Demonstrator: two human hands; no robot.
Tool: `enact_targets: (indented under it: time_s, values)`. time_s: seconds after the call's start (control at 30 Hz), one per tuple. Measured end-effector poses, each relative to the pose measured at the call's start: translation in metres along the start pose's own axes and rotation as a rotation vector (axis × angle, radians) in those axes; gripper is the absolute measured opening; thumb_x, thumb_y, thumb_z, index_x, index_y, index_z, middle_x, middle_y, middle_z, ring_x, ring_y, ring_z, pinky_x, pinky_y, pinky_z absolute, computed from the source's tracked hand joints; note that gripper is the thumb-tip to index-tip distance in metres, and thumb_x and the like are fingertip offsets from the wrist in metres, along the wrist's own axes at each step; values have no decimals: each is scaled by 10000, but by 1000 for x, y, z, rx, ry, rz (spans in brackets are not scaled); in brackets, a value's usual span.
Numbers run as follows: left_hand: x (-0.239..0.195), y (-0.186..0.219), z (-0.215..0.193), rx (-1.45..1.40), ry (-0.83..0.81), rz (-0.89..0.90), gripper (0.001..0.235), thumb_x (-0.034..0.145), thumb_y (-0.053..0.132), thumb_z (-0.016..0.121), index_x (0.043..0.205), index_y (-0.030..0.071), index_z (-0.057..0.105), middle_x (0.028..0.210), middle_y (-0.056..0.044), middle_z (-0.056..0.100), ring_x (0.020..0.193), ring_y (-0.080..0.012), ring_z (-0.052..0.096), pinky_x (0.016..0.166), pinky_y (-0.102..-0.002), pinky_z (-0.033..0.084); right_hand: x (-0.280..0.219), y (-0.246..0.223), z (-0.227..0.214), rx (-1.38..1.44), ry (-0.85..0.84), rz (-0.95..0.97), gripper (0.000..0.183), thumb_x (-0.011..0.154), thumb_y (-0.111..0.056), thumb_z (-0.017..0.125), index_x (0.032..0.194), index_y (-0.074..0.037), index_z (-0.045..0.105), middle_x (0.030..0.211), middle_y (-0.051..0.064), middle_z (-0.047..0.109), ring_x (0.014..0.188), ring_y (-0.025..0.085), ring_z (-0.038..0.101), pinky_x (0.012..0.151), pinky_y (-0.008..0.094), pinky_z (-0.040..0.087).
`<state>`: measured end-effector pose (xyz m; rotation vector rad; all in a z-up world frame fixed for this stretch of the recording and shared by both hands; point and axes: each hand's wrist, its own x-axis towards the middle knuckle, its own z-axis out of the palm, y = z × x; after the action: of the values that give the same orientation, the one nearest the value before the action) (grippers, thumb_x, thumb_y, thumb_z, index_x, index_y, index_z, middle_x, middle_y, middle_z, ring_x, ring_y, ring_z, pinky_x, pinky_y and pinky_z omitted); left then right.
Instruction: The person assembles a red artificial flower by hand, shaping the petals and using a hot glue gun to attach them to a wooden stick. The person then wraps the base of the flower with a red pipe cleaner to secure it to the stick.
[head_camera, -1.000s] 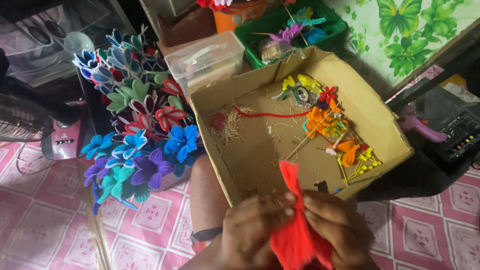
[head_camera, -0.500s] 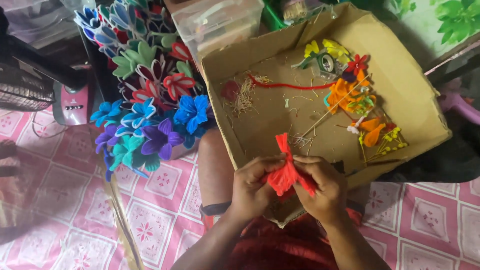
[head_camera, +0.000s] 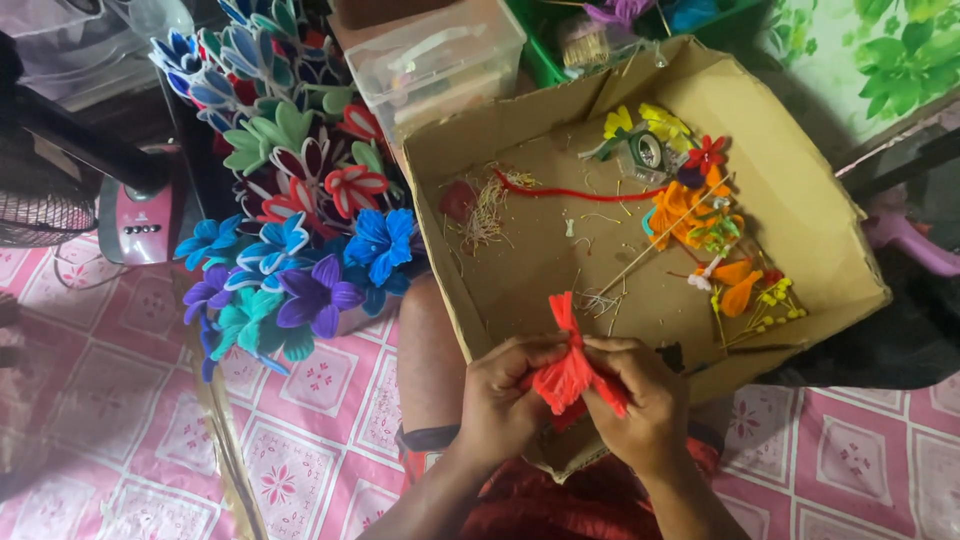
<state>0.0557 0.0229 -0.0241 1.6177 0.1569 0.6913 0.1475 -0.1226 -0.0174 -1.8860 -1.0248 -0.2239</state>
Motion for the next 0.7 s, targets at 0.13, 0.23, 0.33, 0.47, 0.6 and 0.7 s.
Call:
enact_targets:
  time_s: [0.13,0.23,0.33,0.47,0.6,0.7]
  values:
    - [-2,2,2,-32,5,26,170,897,28,704,1062,30,743,1141,-167,764,1058,-254,763,921,-335,623,-1,-1,-2,-14,11,-17,177,804,26,706,979,-6,702,1048,157,754,987,283,751,911,357,595]
    - [-4,7,1,20,4,93,175,935,111,707,1095,43,728,1157,-163,755,1084,-274,765,960,-351,618,-3,-4,-5,22,16,-32,175,827,18,724,1000,18,697,1067,168,744,1003,286,749,940,354,597]
    - [-5,19,-3,43,-44,201,209,950,54,662,1145,-7,707,1208,-208,719,1113,-299,748,1011,-375,605,-9,-4,-12,27,34,-147,219,879,-12,690,1090,36,661,1136,216,716,1047,335,744,955,388,613]
    - [-8,31,-8,78,-81,393,257,1053,217,609,1225,33,659,1322,-231,623,1174,-376,716,1016,-423,609,-17,-6,-18,122,95,-249,264,955,-204,629,1085,26,633,1179,271,683,1097,369,732,987,421,626]
    - [-9,43,-7,145,-56,508,249,1079,240,581,1198,32,647,1254,-255,638,1015,-344,763,863,-378,645,-27,-5,-19,186,166,-284,199,978,-136,609,1069,40,626,1196,280,665,1138,396,722,1002,416,662]
    - [-8,50,-8,129,-68,538,249,1085,224,573,1210,15,627,1222,-268,644,1063,-351,751,912,-393,657,-23,-17,-20,159,215,-275,159,983,-105,594,1041,42,609,1148,293,667,1080,392,741,957,404,678]
